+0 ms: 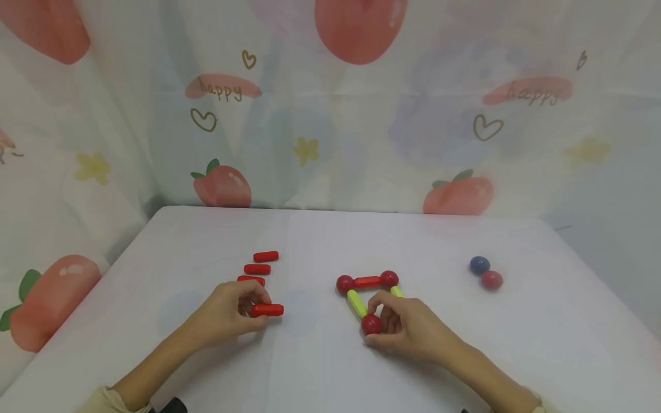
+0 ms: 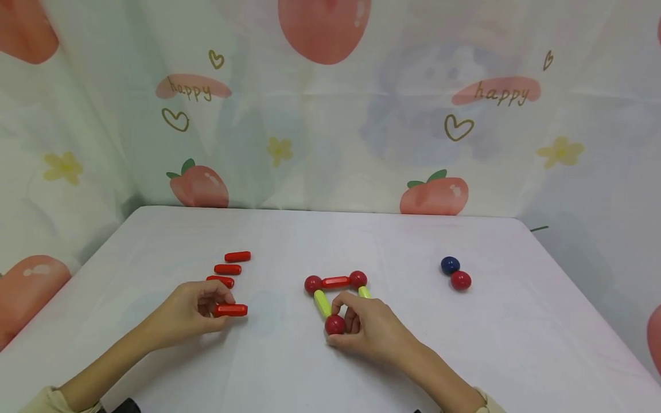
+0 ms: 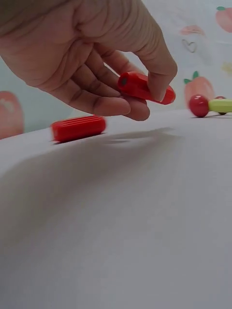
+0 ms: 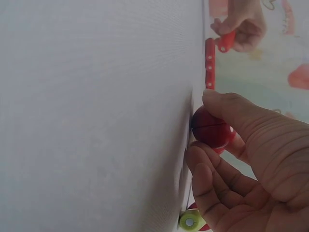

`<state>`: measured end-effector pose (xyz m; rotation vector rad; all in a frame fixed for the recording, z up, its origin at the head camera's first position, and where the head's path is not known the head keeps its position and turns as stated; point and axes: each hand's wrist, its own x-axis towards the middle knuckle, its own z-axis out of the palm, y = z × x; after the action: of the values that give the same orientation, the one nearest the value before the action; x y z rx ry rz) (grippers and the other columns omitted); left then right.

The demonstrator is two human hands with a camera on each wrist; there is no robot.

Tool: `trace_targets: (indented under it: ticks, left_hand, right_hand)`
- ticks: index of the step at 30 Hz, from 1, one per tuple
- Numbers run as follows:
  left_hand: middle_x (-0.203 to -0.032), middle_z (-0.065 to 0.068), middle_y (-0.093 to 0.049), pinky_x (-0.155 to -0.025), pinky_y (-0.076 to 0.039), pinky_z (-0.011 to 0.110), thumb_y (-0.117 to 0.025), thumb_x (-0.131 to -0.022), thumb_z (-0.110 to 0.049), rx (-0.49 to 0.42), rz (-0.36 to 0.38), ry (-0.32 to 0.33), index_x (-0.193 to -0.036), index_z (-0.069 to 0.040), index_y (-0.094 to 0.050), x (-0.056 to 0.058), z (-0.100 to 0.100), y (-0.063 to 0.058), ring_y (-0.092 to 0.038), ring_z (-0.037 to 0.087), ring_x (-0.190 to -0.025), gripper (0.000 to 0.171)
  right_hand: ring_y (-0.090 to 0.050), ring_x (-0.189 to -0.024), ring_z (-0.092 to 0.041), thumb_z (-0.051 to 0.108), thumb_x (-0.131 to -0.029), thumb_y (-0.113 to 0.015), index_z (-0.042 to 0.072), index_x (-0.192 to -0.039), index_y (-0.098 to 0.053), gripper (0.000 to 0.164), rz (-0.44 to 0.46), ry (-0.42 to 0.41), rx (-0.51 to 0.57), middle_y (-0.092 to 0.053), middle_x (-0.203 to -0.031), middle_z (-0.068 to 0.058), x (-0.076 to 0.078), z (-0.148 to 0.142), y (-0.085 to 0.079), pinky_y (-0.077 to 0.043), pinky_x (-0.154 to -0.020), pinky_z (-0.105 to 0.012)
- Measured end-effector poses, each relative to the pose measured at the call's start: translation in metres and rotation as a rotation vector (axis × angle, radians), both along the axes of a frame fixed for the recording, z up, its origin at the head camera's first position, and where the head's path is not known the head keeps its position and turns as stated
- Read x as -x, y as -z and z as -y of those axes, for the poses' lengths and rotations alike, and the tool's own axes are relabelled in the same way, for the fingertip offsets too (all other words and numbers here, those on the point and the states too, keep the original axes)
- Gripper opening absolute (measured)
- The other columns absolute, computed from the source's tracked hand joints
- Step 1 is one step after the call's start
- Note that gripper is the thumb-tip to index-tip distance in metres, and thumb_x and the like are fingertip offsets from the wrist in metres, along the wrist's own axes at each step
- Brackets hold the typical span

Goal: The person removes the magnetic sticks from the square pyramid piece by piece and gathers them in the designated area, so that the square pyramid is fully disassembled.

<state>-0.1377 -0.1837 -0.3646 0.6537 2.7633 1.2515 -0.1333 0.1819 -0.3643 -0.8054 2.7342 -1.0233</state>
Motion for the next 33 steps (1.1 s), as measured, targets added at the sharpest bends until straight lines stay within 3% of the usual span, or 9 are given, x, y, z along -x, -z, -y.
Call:
trace_targets:
  ticks: [8,18,25,30,33]
  left_hand:
    - [-0.084,-0.007,-0.065,-0.065,-0.054,0.023,-0.083,-0.08,-0.005,0.064,-0.016,-0.01,-0.094,-0.015,-0.068,0.0,0.033,0.0,-0.06,0.009,-0.07,0.023]
    - [-0.087,-0.011,-0.069,-0.06,-0.051,0.022,-0.084,-0.08,-0.004,0.177,-0.079,0.006,-0.089,-0.022,-0.07,0.005,0.041,-0.002,-0.057,0.003,-0.069,0.024]
    - [-0.083,-0.01,-0.067,-0.056,-0.048,0.022,-0.086,-0.079,-0.007,0.248,-0.12,-0.013,-0.089,-0.021,-0.071,0.001,0.04,-0.008,-0.053,0.002,-0.066,0.023]
    - [-0.084,-0.01,-0.069,-0.057,-0.048,0.021,-0.088,-0.079,-0.012,0.261,-0.256,-0.029,-0.093,-0.018,-0.073,-0.006,0.023,-0.017,-0.055,0.001,-0.068,0.021]
    - [-0.085,-0.007,-0.072,-0.061,-0.051,0.021,-0.088,-0.079,-0.013,0.201,-0.389,0.029,-0.096,-0.016,-0.074,-0.007,0.002,-0.019,-0.06,0.002,-0.07,0.022]
  right_hand:
    - [-0.053,-0.064,-0.002,0.03,-0.08,-0.088,0.024,-0.106,-0.061,0.038,-0.014,0.005,0.001,-0.058,-0.074,0.013,0.0,0.0,-0.001,-0.049,-0.058,-0.021]
    - [-0.053,-0.065,-0.003,0.031,-0.081,-0.088,0.024,-0.107,-0.061,0.038,-0.01,0.002,0.005,-0.058,-0.074,0.013,0.0,0.001,0.0,-0.049,-0.058,-0.021]
    - [-0.052,-0.065,-0.002,0.031,-0.081,-0.088,0.024,-0.107,-0.061,0.038,-0.011,-0.007,0.007,-0.057,-0.074,0.013,0.0,0.003,0.0,-0.049,-0.058,-0.021]
    - [-0.054,-0.068,-0.004,0.029,-0.082,-0.087,0.025,-0.106,-0.061,0.036,-0.006,0.011,-0.028,-0.059,-0.077,0.014,-0.003,0.004,-0.002,-0.049,-0.06,-0.022]
    - [-0.057,-0.074,-0.005,0.025,-0.081,-0.086,0.025,-0.104,-0.061,0.034,-0.021,0.017,-0.054,-0.061,-0.08,0.015,-0.004,0.003,-0.002,-0.05,-0.066,-0.023]
